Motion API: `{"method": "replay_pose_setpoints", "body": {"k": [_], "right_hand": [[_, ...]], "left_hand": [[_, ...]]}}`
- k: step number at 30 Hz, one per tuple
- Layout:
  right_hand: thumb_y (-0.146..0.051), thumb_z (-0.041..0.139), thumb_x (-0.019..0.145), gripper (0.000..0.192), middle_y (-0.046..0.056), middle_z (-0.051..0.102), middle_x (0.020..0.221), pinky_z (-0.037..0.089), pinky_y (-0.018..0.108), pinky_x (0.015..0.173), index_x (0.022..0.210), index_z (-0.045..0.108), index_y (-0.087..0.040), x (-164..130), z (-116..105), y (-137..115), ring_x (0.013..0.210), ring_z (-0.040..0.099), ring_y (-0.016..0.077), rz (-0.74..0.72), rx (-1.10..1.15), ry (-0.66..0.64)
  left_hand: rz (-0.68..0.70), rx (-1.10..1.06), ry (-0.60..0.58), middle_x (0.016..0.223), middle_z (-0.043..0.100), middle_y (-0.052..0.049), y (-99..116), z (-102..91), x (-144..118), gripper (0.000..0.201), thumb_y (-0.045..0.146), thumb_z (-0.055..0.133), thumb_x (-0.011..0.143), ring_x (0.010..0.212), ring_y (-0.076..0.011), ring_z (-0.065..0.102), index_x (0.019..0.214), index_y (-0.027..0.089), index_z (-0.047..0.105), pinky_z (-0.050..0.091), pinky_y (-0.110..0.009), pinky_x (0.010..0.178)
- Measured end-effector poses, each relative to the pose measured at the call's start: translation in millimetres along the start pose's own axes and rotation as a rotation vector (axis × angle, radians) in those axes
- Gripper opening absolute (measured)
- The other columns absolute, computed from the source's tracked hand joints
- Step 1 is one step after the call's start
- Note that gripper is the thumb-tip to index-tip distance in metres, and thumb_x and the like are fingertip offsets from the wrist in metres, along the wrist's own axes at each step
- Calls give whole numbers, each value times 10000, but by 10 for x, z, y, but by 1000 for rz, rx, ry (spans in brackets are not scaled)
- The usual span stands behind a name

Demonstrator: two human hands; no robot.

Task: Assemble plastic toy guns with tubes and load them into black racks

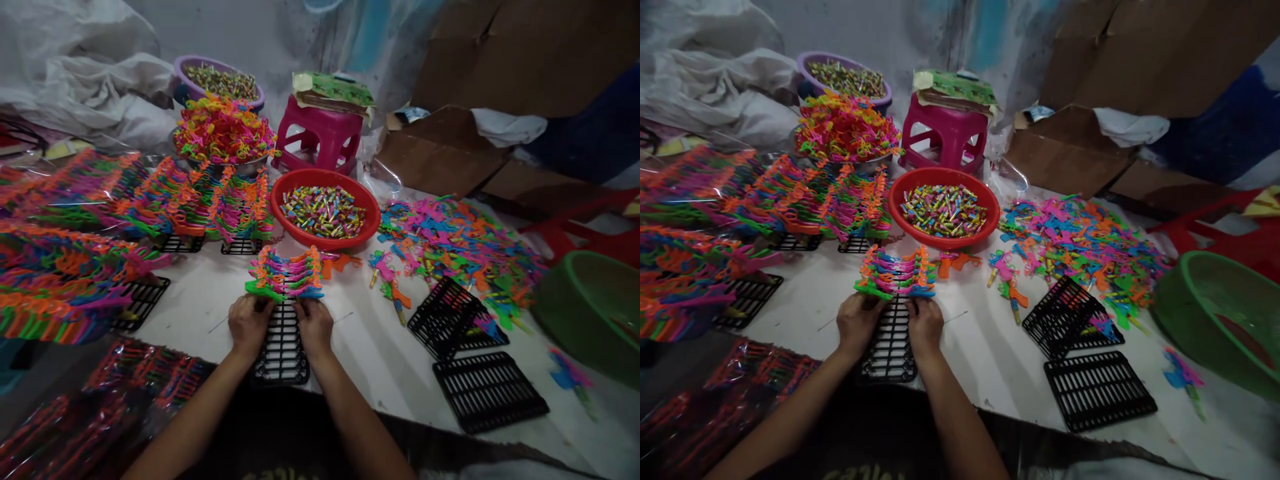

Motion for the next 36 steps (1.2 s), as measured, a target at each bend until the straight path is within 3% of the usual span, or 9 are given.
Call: {"method": "replay_pose_setpoints", "body": {"k": [8,15,18,22,25,29,31,34,36], "right_hand": [[-303,501,813,218,68,627,865,440,280,770,865,661,-164,-6,-51,-30,826,565,170,-15,192,24],[-208,475,804,206,61,619,876,445,287,770,895,655,-169,-40,-72,-102,838,560,174,-62,91,-19],[-226,448,828,220,55,611,830,445,278,728,890,653,-174,-114,-257,-251,784,562,164,-103,30,34],[-275,425,868,254,64,619,797,451,254,714,952,637,-163,-138,-415,-624,759,574,154,-262,103,63],[-310,437,873,274,62,642,850,460,243,728,1041,603,-170,-53,-308,-839,776,593,154,-317,149,12],[-261,426,871,228,38,651,788,466,231,696,867,645,-197,-2,-53,-997,738,602,146,-313,143,-87],[-239,432,860,219,32,655,787,466,222,700,846,646,-194,-59,-59,-1064,740,603,137,-349,227,-130],[-289,464,843,206,16,651,757,463,203,660,852,644,-191,-49,-345,-937,678,592,119,-335,388,-109],[-354,468,834,248,13,628,689,445,203,587,821,637,-173,133,-677,-523,599,558,116,-145,366,72]], "left_hand": [[-28,-49,-104,713,626,-31,-7,90,-18,186,366,600,726,714,-191,539,699,182,591,394,-301,679],[-80,-62,-139,756,639,-30,-73,103,-8,208,393,573,735,740,-183,558,737,193,631,407,-290,683],[-91,-22,-156,756,648,-31,-81,117,10,239,422,562,738,745,-189,554,737,199,649,406,-299,693],[-30,2,-150,778,655,-42,-34,96,-5,214,394,551,752,760,-205,538,747,207,654,400,-320,708],[32,-22,-139,825,645,-58,0,71,-38,212,369,544,758,771,-210,532,823,198,652,405,-330,723],[-7,-81,-119,836,624,-62,-60,36,-51,200,314,501,777,794,-197,540,839,185,641,421,-315,727],[-28,-93,-130,803,622,-49,-73,38,-43,191,277,481,783,776,-185,547,831,195,646,426,-296,699],[-30,-94,-144,761,632,-33,-57,47,-19,188,313,505,778,744,-177,555,782,206,659,425,-289,696],[-39,-96,-132,750,639,-32,-60,43,-6,211,369,534,765,737,-177,561,744,202,661,424,-292,713]]}}
Point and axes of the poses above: each hand's wrist, its own x-axis towards the middle knuckle, its own z-axis out of the palm, y = z × x, the point moved 10 cm from there along x, towards the middle knuckle
